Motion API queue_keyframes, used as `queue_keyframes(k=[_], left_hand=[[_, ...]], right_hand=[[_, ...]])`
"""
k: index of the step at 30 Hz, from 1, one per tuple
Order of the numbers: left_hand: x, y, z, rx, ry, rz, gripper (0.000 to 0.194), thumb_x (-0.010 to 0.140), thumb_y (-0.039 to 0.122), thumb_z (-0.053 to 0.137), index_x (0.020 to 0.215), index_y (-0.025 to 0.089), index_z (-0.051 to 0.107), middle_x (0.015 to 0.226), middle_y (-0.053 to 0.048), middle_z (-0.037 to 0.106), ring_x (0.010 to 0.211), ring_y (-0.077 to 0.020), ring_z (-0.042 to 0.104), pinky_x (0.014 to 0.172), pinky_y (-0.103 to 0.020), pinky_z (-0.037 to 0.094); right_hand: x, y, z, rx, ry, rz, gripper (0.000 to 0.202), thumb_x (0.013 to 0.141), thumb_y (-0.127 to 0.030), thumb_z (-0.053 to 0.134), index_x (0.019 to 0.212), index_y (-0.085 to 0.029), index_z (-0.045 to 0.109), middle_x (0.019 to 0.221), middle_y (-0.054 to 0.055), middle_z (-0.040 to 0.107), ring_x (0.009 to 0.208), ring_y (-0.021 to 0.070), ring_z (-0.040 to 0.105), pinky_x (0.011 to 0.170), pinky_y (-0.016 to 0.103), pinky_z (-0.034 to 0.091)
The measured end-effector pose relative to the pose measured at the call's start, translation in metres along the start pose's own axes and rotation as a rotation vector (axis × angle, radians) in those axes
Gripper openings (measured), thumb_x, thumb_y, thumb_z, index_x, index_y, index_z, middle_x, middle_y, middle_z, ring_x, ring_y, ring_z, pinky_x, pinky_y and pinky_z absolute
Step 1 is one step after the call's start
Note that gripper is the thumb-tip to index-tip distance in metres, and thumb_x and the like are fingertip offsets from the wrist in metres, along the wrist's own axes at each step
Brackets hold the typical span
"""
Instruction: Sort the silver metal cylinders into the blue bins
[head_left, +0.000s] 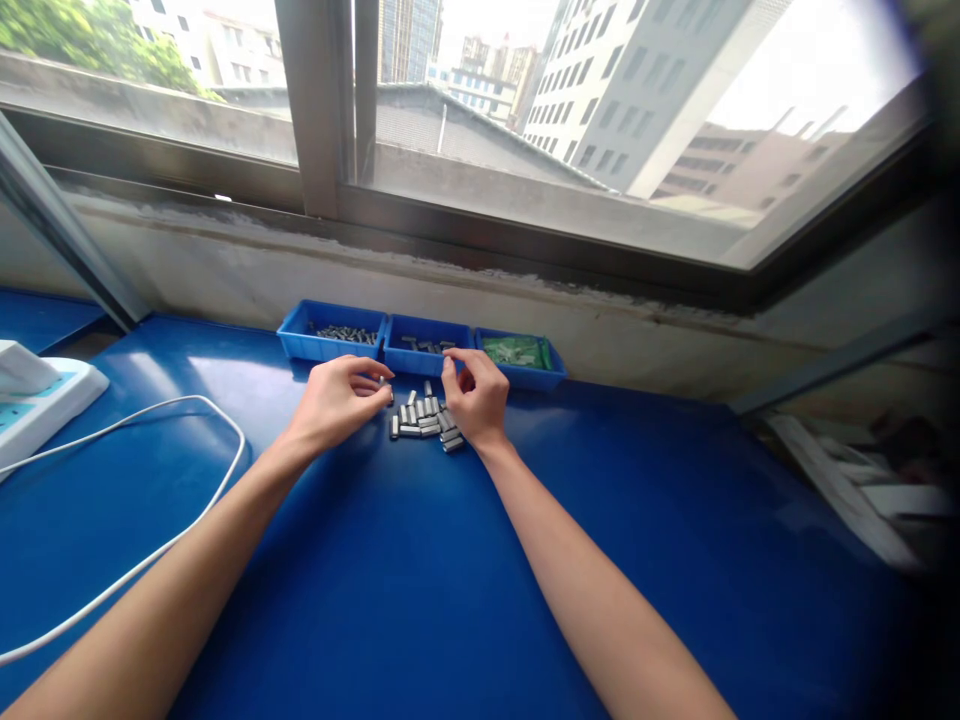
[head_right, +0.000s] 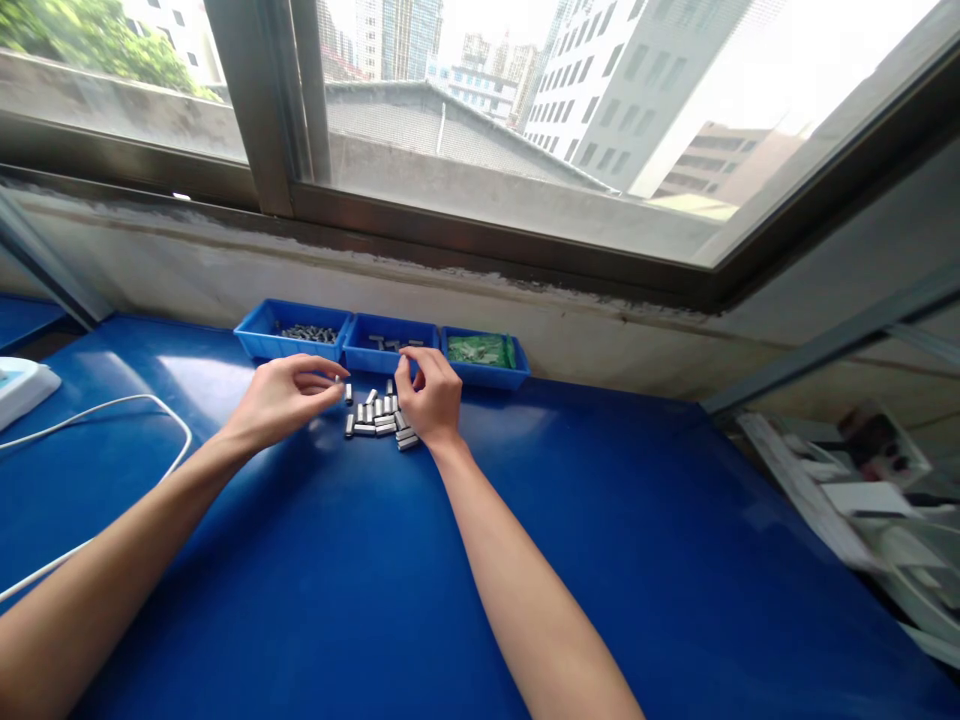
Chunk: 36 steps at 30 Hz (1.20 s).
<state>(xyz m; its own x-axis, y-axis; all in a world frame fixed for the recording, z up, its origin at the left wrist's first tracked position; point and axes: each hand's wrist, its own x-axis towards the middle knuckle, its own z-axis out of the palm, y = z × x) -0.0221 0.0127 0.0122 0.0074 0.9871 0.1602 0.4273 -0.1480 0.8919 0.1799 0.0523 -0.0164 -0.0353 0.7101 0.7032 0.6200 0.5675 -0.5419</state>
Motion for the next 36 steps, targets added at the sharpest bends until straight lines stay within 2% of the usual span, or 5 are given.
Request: queue_keyframes(k=[5, 11, 18, 30, 36], left_hand=[[-0.001, 0.004, 0.005, -0.327, 0.044, -0.121, 0.037, 0.07, 0.033, 0.078, 0.102, 0.014, 0.075, 0.104, -0.01, 0.076, 0.101, -0.0266, 0.071, 0.094, -0.036, 0.054], [0.002, -0.002, 0.01, -0.617, 0.049, -0.198, 0.048, 0.069, 0.045, 0.084, 0.098, 0.008, 0.074, 0.093, -0.013, 0.077, 0.084, -0.0212, 0.074, 0.09, -0.034, 0.056], [0.003, -0.004, 0.013, -0.546, 0.046, -0.242, 0.049, 0.072, 0.057, 0.078, 0.083, 0.01, 0.074, 0.075, -0.01, 0.074, 0.066, -0.0149, 0.067, 0.071, -0.027, 0.055], [0.0, -0.006, 0.02, -0.508, 0.013, -0.145, 0.047, 0.06, 0.047, 0.088, 0.088, 0.013, 0.072, 0.079, -0.007, 0.074, 0.076, -0.0179, 0.067, 0.071, -0.026, 0.049], [0.002, -0.008, 0.016, -0.26, 0.028, -0.074, 0.045, 0.08, 0.058, 0.068, 0.092, 0.015, 0.075, 0.088, -0.009, 0.076, 0.083, -0.0228, 0.07, 0.073, -0.03, 0.053]], right_hand=[[-0.006, -0.005, 0.001, 0.031, -0.071, -0.149, 0.016, 0.092, -0.022, 0.054, 0.097, -0.02, 0.069, 0.096, 0.005, 0.07, 0.059, 0.0127, 0.054, 0.066, 0.029, 0.05], [-0.009, -0.007, 0.0, 0.061, -0.15, -0.201, 0.014, 0.092, -0.021, 0.054, 0.095, -0.02, 0.068, 0.095, 0.005, 0.071, 0.061, 0.0134, 0.056, 0.066, 0.03, 0.05], [-0.008, -0.007, -0.001, 0.088, -0.174, -0.176, 0.014, 0.092, -0.022, 0.054, 0.092, -0.019, 0.068, 0.085, 0.004, 0.071, 0.059, 0.0132, 0.055, 0.064, 0.029, 0.048], [-0.01, -0.011, -0.001, 0.144, -0.343, -0.234, 0.023, 0.09, -0.028, 0.061, 0.111, -0.019, 0.066, 0.087, 0.002, 0.068, 0.061, 0.0121, 0.055, 0.065, 0.027, 0.048], [-0.008, -0.008, 0.008, 0.12, -0.254, -0.193, 0.019, 0.095, -0.032, 0.059, 0.103, -0.02, 0.071, 0.089, 0.004, 0.073, 0.067, 0.014, 0.063, 0.07, 0.027, 0.052]])
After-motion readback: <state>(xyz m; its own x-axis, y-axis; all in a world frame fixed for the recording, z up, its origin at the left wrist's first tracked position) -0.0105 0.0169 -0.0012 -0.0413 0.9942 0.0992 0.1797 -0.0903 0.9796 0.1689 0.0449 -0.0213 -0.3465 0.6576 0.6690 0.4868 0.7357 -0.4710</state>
